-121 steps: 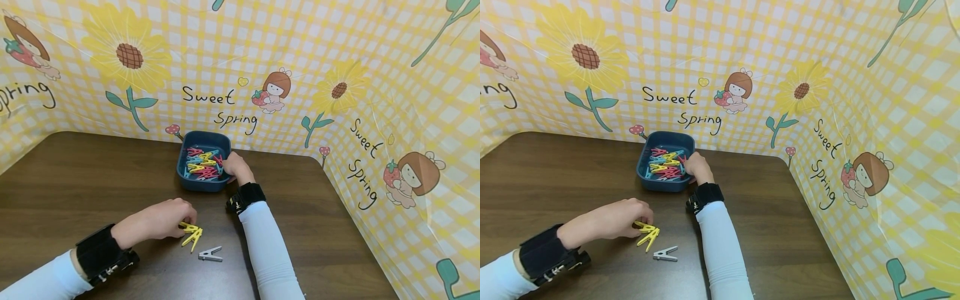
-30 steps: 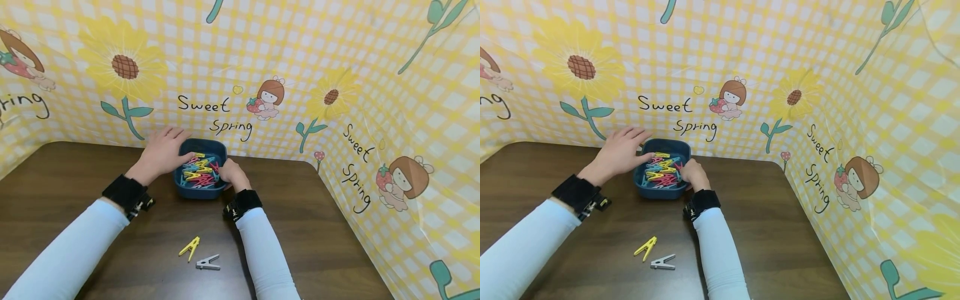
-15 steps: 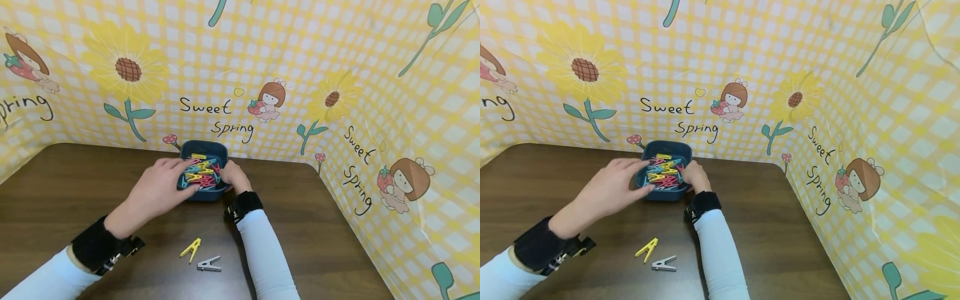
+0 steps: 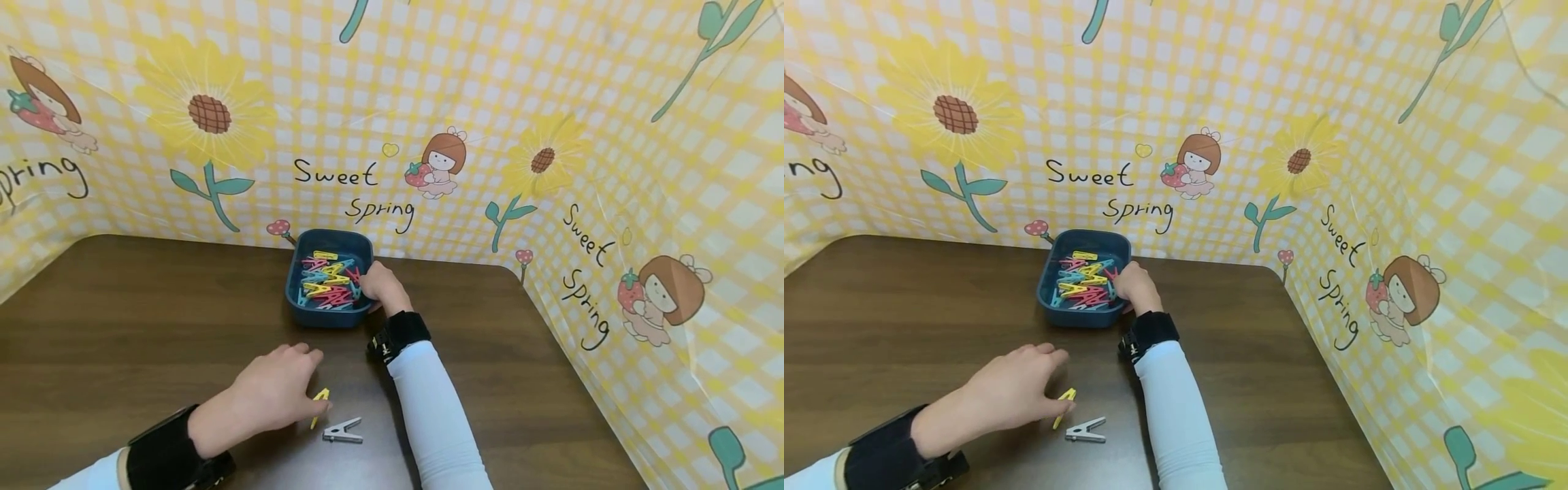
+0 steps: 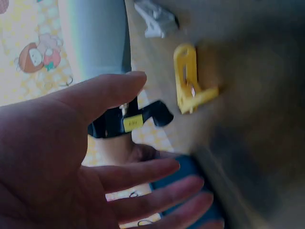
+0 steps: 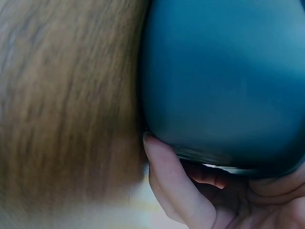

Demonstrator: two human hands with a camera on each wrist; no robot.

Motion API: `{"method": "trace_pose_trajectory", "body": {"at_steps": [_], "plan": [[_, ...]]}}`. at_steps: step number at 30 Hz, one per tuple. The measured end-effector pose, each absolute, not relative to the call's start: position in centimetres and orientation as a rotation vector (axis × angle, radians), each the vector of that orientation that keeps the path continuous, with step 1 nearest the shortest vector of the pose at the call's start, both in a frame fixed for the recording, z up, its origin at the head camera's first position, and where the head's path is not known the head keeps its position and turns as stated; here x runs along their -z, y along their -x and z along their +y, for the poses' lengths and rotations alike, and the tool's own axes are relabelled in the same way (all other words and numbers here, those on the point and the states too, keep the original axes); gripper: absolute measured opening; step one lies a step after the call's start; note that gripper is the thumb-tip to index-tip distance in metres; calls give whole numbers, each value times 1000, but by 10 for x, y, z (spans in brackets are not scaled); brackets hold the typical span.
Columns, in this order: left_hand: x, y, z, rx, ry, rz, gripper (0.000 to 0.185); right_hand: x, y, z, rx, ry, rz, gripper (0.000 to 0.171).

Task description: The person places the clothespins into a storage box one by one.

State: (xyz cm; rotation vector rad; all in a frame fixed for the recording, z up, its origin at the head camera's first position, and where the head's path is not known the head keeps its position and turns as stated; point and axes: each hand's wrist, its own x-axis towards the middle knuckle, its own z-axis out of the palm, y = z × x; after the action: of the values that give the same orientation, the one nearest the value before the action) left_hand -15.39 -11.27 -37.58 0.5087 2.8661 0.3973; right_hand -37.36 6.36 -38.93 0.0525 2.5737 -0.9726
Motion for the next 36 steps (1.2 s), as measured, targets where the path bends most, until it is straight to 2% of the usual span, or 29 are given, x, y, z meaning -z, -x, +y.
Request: {"method": "trace_pose_trajectory", "body": {"at_steps": [14, 22, 36], "plan": [[388, 154, -105, -510, -536, 2705, 37, 392, 376, 63, 976, -61, 2559, 44], [387, 162, -110, -530, -584, 2675, 35, 393, 376, 65, 969, -63, 2564, 45], [384, 161, -118, -484, -591, 2676, 21, 393, 376, 63, 963, -62, 2562, 45]]}}
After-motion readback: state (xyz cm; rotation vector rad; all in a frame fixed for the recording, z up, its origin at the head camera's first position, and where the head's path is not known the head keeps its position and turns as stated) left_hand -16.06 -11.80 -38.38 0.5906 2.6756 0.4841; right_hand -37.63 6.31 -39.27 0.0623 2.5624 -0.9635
